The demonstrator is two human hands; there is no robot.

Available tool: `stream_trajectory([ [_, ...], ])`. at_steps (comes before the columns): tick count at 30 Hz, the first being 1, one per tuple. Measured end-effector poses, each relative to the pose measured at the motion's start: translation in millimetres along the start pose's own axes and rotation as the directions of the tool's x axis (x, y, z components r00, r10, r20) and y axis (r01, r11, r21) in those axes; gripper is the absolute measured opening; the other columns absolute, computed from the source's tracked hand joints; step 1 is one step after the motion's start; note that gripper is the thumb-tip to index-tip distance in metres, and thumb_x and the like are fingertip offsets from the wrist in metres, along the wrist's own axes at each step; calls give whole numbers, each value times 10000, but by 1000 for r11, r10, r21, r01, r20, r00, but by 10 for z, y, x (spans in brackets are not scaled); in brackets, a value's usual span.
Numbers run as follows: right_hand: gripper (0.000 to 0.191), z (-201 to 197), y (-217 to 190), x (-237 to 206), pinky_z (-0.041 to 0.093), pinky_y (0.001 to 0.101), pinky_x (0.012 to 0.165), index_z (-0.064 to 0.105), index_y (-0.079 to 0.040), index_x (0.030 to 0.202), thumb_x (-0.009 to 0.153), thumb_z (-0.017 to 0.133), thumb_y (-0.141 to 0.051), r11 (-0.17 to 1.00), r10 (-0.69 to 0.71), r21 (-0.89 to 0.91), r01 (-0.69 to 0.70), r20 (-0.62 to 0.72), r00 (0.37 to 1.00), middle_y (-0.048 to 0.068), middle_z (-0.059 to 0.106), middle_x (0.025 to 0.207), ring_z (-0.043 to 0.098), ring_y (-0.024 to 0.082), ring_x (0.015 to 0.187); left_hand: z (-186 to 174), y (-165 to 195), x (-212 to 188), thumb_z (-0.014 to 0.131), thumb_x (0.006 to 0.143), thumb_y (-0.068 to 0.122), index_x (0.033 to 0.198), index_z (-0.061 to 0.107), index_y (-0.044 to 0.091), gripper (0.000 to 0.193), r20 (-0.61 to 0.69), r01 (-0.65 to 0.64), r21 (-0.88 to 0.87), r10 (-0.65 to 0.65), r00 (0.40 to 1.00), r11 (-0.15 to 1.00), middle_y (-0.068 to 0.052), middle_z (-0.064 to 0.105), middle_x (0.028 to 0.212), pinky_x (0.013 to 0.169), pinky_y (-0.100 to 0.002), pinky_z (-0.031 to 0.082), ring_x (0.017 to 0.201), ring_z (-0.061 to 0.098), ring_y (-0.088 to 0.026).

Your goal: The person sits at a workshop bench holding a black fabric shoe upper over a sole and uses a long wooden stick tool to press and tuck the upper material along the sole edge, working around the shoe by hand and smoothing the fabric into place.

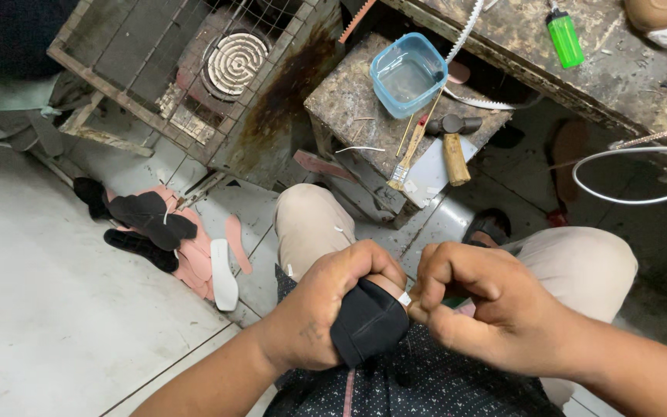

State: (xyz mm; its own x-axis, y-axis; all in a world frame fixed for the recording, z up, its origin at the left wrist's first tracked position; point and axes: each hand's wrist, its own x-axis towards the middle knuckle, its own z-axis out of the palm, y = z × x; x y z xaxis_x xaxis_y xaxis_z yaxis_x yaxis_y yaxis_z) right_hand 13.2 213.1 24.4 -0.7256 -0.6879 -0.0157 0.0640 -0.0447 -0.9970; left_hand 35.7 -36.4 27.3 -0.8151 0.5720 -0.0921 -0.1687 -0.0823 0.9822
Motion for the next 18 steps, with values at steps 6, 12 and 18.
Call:
stream_trajectory([
  [6,147,189,167,57,521,294,729,593,11,995,894,699,25,958,190,264,-114,-286,939,79,642,958,622,139,845,-306,87,252,714,962,243,1152,566,-11,350,130,216,-393,-179,975,894,-52,664,988,814,-262,510,907,624,-104],
  [12,174,321,402,43,550,302,853,642,38,1132,959,654,21,976,12,205,73,-386,922,118,677,1103,659,159,983,-427,-83,295,683,990,254,1223,559,-23,383,153,245,-407,-199,968,880,-74,693,1030,832,-269,522,916,644,-113],
  [18,242,370,454,-57,544,300,885,650,40,1181,939,645,50,981,-183,-21,191,-401,897,161,671,1174,669,198,1032,-388,-93,318,657,1009,233,1259,564,-29,374,129,236,-423,-199,971,875,-71,703,1036,837,-264,538,932,661,-117],
])
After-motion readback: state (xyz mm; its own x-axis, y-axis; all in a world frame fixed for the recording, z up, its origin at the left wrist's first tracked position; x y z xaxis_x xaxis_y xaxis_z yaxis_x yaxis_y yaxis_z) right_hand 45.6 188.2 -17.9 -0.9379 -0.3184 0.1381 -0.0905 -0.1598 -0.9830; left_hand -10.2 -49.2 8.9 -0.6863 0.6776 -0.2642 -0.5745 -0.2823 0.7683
